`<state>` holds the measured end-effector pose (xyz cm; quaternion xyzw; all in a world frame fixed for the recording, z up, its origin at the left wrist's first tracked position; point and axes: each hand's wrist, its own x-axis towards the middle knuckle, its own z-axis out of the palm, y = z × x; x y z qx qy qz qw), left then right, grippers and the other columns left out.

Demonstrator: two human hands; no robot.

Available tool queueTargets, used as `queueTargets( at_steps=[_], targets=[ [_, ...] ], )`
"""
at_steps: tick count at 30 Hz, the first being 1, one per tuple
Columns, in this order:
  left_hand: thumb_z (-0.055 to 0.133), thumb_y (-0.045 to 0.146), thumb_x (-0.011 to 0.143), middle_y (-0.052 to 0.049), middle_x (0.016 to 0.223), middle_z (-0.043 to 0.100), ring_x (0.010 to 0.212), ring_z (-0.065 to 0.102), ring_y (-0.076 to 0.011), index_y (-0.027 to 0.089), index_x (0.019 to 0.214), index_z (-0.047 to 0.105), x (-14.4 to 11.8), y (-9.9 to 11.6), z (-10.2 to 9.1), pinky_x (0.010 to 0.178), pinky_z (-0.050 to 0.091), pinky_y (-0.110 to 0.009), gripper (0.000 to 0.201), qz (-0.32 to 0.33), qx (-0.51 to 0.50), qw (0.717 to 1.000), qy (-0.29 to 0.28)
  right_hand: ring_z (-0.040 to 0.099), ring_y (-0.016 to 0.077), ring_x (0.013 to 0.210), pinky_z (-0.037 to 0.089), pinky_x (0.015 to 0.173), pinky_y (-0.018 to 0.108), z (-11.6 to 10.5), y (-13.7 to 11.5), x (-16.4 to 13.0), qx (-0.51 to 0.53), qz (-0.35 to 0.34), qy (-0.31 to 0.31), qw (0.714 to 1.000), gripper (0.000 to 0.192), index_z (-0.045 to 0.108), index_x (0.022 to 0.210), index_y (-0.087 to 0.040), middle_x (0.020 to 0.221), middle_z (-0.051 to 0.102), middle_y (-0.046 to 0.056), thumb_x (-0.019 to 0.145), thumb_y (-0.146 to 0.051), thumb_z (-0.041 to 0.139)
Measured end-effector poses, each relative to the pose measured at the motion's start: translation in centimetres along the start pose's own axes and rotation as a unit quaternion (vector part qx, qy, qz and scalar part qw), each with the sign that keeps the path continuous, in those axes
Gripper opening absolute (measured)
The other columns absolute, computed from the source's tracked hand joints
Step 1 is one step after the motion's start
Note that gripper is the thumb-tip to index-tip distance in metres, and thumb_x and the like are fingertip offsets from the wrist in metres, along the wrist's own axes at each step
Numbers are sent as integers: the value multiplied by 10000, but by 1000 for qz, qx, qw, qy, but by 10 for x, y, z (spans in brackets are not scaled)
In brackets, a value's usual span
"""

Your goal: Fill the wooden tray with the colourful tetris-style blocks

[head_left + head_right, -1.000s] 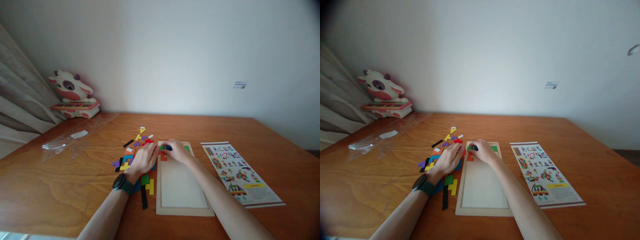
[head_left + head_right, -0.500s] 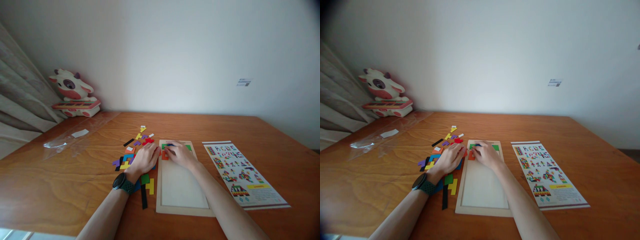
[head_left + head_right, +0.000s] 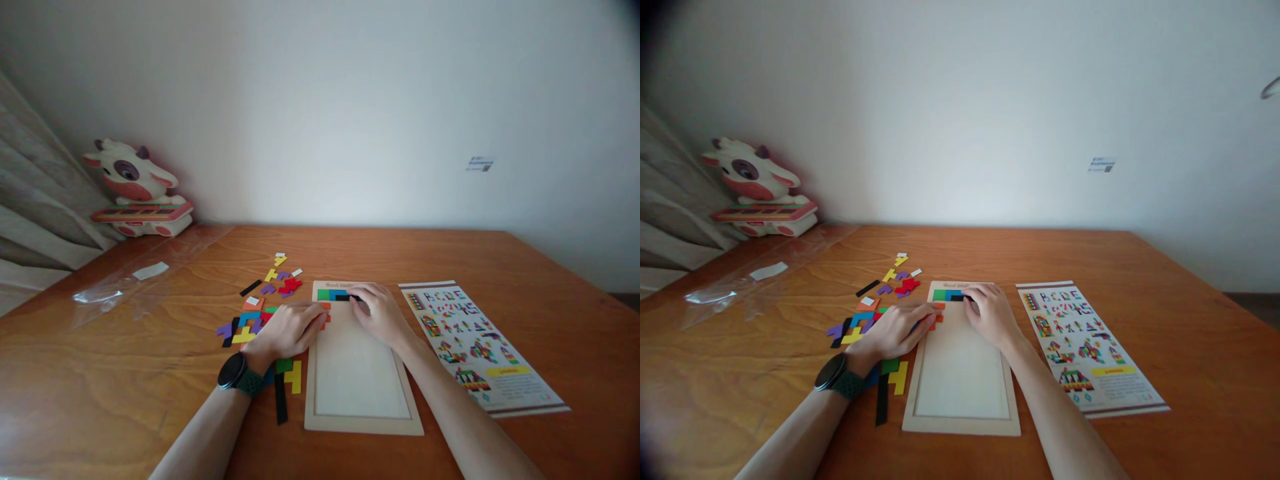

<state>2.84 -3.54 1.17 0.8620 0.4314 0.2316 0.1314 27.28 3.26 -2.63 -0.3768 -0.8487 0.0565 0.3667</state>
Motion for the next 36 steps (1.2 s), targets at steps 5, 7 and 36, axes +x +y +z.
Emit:
queueTargets(
  at_steps=[5, 7, 36],
  targets=[
    [387, 310, 1036, -76, 996, 715, 928, 677, -205, 221, 1111, 650, 1, -5, 5, 851, 527, -309, 287, -11, 5, 999, 31, 662, 240, 1020, 507, 927, 398, 3, 5, -2, -14, 50, 12, 999, 203, 686, 1072, -233, 1050, 724, 70, 920, -183, 562],
    [405, 302, 1031, -88, 1039, 709, 974, 657, -214, 211, 1073, 670, 3, -4, 4, 889, 522, -337, 283, 6, 9, 999, 44, 660, 241, 1013, 501, 924, 397, 2, 4, -2, -16, 53, 21, 998, 197, 683, 1069, -231, 1042, 722, 69, 921, -184, 563],
    [483, 279, 1005, -97, 1284, 686, 1241, 603, -248, 222, 1238, 667, 4, -5, 13, 1070, 510, -440, 302, 51, 58, 997, 11, 710, 200, 762, 545, 680, 300, -51, 5, -5, 200, 205, -143, 947, 241, 801, 990, -227, 923, 794, 44, 881, -362, 632]
  ],
)
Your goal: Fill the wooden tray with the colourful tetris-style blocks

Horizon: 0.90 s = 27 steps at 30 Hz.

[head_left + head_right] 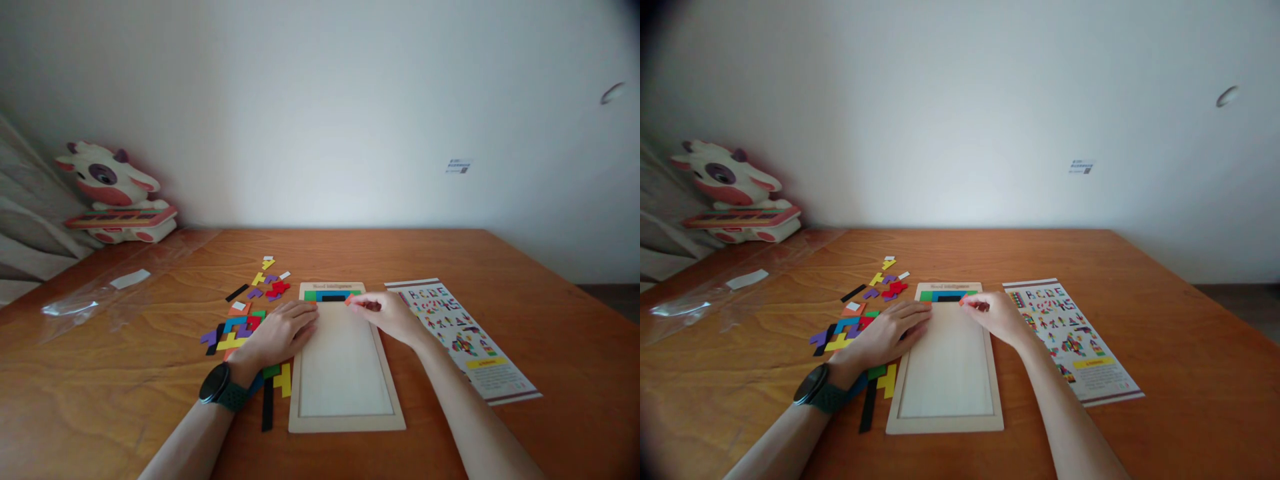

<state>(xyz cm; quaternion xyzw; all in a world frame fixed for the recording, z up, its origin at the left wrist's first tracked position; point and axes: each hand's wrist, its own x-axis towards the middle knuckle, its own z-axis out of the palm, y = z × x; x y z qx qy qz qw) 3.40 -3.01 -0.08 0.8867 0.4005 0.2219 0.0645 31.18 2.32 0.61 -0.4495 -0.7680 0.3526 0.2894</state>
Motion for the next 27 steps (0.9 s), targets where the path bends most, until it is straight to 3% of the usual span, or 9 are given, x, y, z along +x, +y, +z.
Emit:
queueTargets(
  at_steps=[3, 5, 15, 20, 27],
  targets=[
    [491, 303, 1001, -101, 1360, 645, 1285, 582, -255, 215, 1297, 642, -2, -2, 3, 1097, 499, -445, 343, -15, 11, 1000, 3, 719, 211, 854, 553, 754, 316, -11, 4, -6, 40, 18, -116, 992, 262, 796, 1034, -247, 1003, 790, 40, 853, -402, 688],
    [496, 315, 999, -99, 1392, 623, 1297, 576, -255, 223, 1308, 639, -3, -4, 5, 1104, 495, -443, 352, -19, 11, 1000, 5, 716, 212, 880, 549, 781, 325, -13, 7, -8, 55, 22, -137, 989, 274, 788, 1060, -254, 1007, 789, 38, 848, -404, 700],
    [494, 323, 1002, -123, 1427, 593, 1332, 544, -272, 181, 1319, 622, -1, -2, 5, 1127, 467, -480, 371, -33, 19, 999, -3, 555, 131, 579, 372, 543, 241, -6, 17, -6, -54, 7, -94, 994, 213, 784, 989, -231, 646, 645, -18, 842, -373, 726],
    [494, 311, 1000, -126, 1429, 590, 1335, 543, -269, 189, 1321, 622, -2, -4, 8, 1135, 459, -477, 367, -29, 12, 999, -3, 513, 126, 601, 375, 566, 249, -8, 19, -3, -100, -45, -24, 994, 130, 776, 900, -225, 685, 573, -16, 854, -331, 717],
    [495, 313, 1001, -121, 1439, 582, 1347, 533, -267, 201, 1319, 624, -2, -5, 8, 1140, 454, -477, 361, -35, 13, 999, -5, 556, 137, 647, 414, 593, 260, -11, 24, -3, -86, -33, -26, 995, 130, 765, 926, -218, 738, 620, 0, 884, -311, 684]
  ],
)
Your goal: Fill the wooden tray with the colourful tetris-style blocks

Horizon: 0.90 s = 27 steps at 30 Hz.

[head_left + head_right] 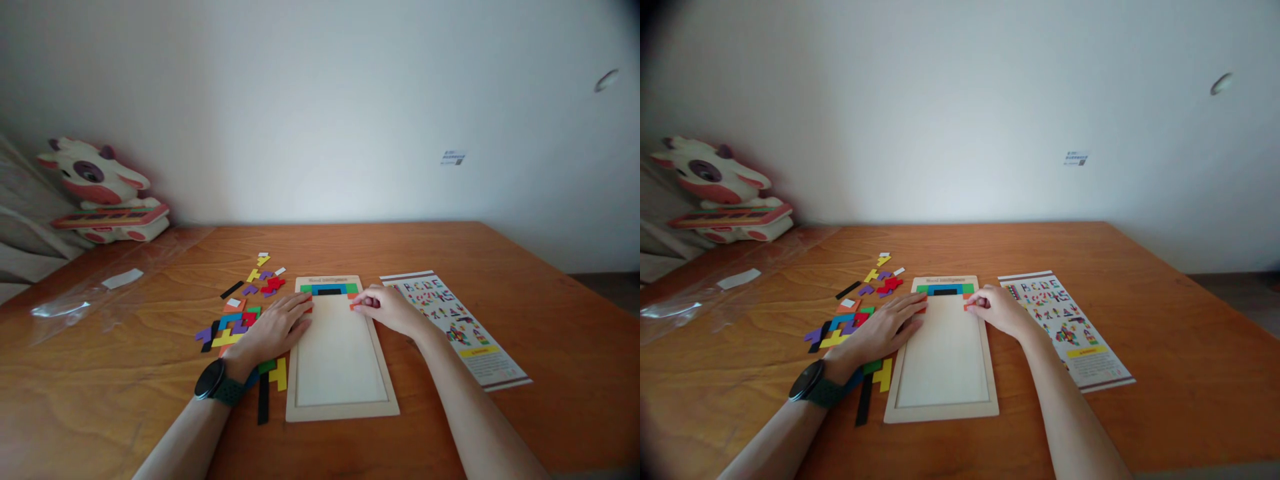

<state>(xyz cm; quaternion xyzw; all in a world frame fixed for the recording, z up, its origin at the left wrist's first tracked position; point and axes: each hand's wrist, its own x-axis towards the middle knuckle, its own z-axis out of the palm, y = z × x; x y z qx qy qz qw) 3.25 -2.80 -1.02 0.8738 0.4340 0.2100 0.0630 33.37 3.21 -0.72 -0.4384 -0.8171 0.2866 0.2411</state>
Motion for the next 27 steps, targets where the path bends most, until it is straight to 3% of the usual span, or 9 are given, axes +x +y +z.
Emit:
queueTargets(
  at_steps=[4, 7, 9, 12, 16, 21, 27],
  targets=[
    [487, 318, 1002, -136, 1439, 580, 1346, 534, -270, 170, 1309, 622, 1, 2, -2, 1138, 456, -472, 367, -7, 1, 1000, -4, 611, 162, 696, 482, 644, 292, 5, -4, 2, -24, -10, 35, 999, 143, 756, 912, -213, 797, 649, 25, 883, -338, 691],
    [486, 330, 1003, -141, 1453, 566, 1355, 525, -268, 157, 1319, 607, 1, 3, -2, 1144, 448, -464, 379, -10, 1, 1000, -7, 661, 225, 987, 523, 887, 383, 16, -15, 5, -62, -82, 112, 988, 207, 721, 1085, -222, 1049, 706, 81, 960, -324, 591],
    [485, 337, 1005, -138, 1459, 561, 1360, 518, -266, 158, 1330, 594, 0, 2, -1, 1147, 444, -461, 387, -10, 1, 1000, -7, 606, 249, 1193, 468, 1038, 440, 28, -24, 6, -93, -140, 96, 981, 281, 665, 1234, -231, 1266, 673, 97, 999, -295, 526],
    [479, 341, 1010, -132, 1455, 565, 1359, 517, -265, 167, 1352, 577, 0, 2, 0, 1145, 445, -464, 396, -8, -1, 1000, -1, 551, 274, 1297, 406, 1116, 498, 46, -35, 7, -141, -179, 45, 973, 341, 624, 1321, -228, 1392, 617, 105, 1013, -322, 510],
    [474, 337, 1014, -129, 1459, 561, 1370, 505, -265, 175, 1364, 573, -1, 2, 1, 1149, 439, -470, 398, -3, 0, 1000, 0, 510, 284, 1355, 343, 1156, 554, 60, -40, 6, -165, -167, 12, 972, 427, 549, 1415, -241, 1456, 567, 119, 1021, -397, 496],
    [470, 331, 1016, -141, 1459, 558, 1374, 501, -267, 152, 1360, 575, -2, 0, 3, 1150, 439, -463, 401, 6, 16, 1000, -4, 467, 296, 1394, 328, 1158, 580, 60, -40, 4, -183, -156, -1, 971, 495, 493, 1458, -218, 1503, 511, 147, 1021, -451, 478],
    [471, 326, 1017, -142, 1454, 564, 1369, 509, -266, 148, 1352, 575, -3, 1, 4, 1142, 446, -459, 393, 2, 25, 1000, -1, 615, 272, 1186, 440, 1065, 513, 47, -35, 8, -183, -178, 73, 964, 307, 640, 1254, -206, 1299, 667, 110, 1024, -341, 490]
  ],
)
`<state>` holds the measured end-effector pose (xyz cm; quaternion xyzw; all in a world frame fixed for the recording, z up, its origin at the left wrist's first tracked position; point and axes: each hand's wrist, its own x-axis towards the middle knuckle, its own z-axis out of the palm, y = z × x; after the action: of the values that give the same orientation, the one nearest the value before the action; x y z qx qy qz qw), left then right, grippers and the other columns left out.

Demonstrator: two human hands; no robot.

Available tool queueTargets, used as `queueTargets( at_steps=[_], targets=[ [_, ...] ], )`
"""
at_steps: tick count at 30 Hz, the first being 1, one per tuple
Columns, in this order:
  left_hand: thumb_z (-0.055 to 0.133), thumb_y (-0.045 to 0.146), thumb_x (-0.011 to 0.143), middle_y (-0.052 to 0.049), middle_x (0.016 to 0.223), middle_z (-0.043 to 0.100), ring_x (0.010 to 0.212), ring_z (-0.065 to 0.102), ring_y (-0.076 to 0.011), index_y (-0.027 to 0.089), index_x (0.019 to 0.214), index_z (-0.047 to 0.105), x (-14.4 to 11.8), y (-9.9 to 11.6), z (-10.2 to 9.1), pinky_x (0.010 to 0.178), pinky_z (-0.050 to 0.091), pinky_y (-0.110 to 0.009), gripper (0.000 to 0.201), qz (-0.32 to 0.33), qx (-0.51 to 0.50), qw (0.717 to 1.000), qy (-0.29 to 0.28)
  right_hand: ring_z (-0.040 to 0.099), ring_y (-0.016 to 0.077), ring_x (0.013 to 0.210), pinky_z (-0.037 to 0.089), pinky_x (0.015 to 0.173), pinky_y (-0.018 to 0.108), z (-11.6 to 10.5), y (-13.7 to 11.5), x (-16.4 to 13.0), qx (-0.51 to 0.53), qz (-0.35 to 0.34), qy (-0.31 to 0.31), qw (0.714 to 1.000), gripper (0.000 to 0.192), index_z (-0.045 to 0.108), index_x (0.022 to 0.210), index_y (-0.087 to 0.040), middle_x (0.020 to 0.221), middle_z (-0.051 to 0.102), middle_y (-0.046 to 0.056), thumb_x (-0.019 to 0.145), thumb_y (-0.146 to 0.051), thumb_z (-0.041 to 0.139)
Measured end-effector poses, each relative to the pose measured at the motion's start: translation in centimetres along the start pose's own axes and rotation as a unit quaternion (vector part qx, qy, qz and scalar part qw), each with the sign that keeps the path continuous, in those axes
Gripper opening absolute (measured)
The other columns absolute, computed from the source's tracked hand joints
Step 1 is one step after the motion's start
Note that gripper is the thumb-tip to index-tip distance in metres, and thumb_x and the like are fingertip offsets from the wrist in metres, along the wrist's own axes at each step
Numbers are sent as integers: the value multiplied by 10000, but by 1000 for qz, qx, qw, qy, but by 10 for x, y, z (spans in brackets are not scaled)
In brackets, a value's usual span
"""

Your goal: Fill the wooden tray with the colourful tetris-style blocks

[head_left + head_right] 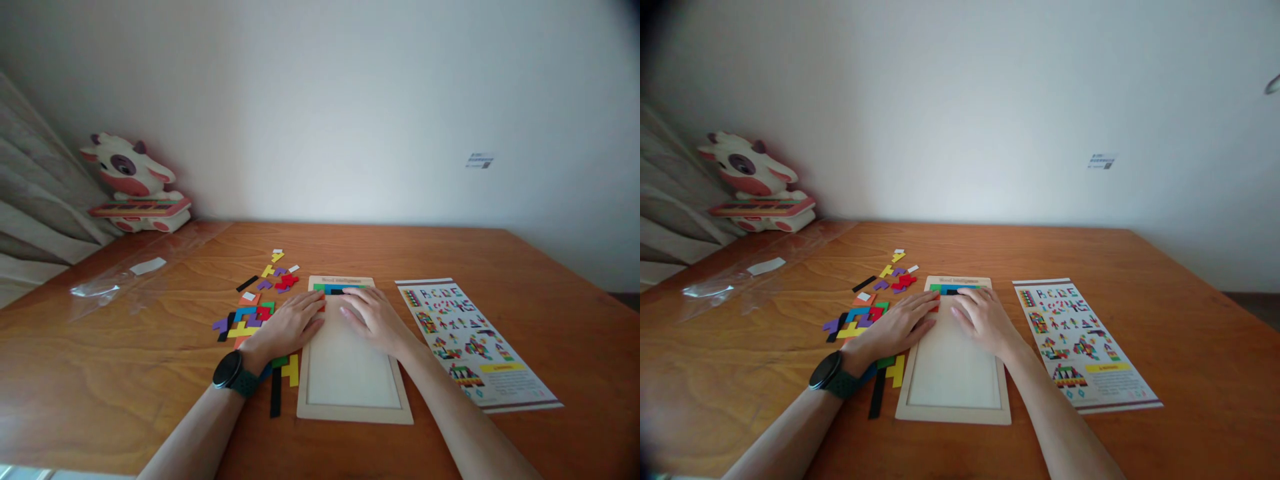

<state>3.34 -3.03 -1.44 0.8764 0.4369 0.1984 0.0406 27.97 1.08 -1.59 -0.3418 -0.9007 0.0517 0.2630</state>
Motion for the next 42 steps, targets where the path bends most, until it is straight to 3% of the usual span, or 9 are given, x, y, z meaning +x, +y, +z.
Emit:
queueTargets(
  at_steps=[5, 11, 15, 24, 31, 34, 36, 39, 42],
  targets=[
    [473, 325, 1016, -138, 1434, 580, 1341, 530, -261, 156, 1334, 580, 2, 4, -4, 1122, 457, -449, 376, -2, 7, 1000, 5, 646, 252, 1112, 488, 1000, 461, -4, 10, -2, 28, -6, 30, 999, 224, 660, 1177, -223, 1198, 708, 77, 994, -291, 549],
    [399, 258, 1024, -118, 1263, 678, 1189, 620, -259, 172, 1207, 627, 4, -12, -7, 1048, 492, -457, 305, -161, 57, 977, 126, 663, 244, 1054, 514, 925, 429, -5, 10, -1, 62, 40, 88, 993, 201, 658, 1142, -227, 1123, 712, 75, 982, -278, 549],
    [485, 230, 968, -160, 1288, 666, 1190, 619, -308, 149, 1234, 627, -1, -28, -6, 1038, 490, -489, 312, -218, 104, 963, 117, 668, 248, 1021, 514, 900, 424, -7, 11, 1, 59, 64, 125, 988, 180, 665, 1107, -232, 1083, 714, 69, 975, -263, 547],
    [536, 200, 932, -123, 1144, 717, 1077, 658, -285, 178, 1168, 644, -1, -29, -9, 957, 522, -426, 260, -247, 95, 960, 97, 658, 244, 980, 531, 871, 406, -4, 21, -1, 75, 93, 177, 977, 182, 643, 1110, -232, 1043, 691, 76, 952, -237, 554],
    [428, 160, 965, -114, 1088, 738, 1032, 691, -260, 178, 1124, 646, -2, -32, -12, 943, 537, -404, 271, -240, 54, 959, 140, 658, 249, 983, 541, 869, 414, -5, 19, -1, 69, 94, 177, 977, 197, 638, 1124, -235, 1046, 689, 73, 945, -216, 557],
    [481, 199, 959, -84, 1073, 750, 1026, 704, -241, 215, 1142, 641, -2, -31, -12, 935, 548, -382, 243, -241, -5, 953, 182, 656, 253, 1000, 541, 881, 427, -7, 17, -1, 59, 81, 165, 981, 209, 636, 1138, -238, 1064, 688, 77, 948, -208, 554],
    [570, 277, 938, -67, 1028, 758, 972, 723, -226, 222, 1153, 625, 1, -26, -12, 891, 575, -367, 229, -246, -112, 939, 213, 654, 254, 1028, 538, 902, 438, -6, 13, 0, 60, 63, 149, 985, 221, 632, 1147, -241, 1093, 689, 78, 950, -194, 546],
    [706, 373, 850, -54, 946, 756, 873, 745, -208, 192, 1156, 589, 8, -12, -12, 786, 613, -334, 374, -264, -325, 878, 231, 659, 243, 1023, 547, 908, 441, -2, 2, 0, 89, 41, 121, 988, 236, 617, 1170, -238, 1120, 686, 80, 953, -184, 543],
    [786, 418, 772, -57, 932, 739, 837, 747, -205, 164, 1072, 590, 14, 4, -12, 731, 618, -317, 440, -283, -434, 831, 205, 676, 203, 925, 574, 881, 408, 3, -11, 0, 151, 38, 92, 983, 259, 596, 1218, -244, 1121, 682, 74, 960, -229, 579]
  ],
)
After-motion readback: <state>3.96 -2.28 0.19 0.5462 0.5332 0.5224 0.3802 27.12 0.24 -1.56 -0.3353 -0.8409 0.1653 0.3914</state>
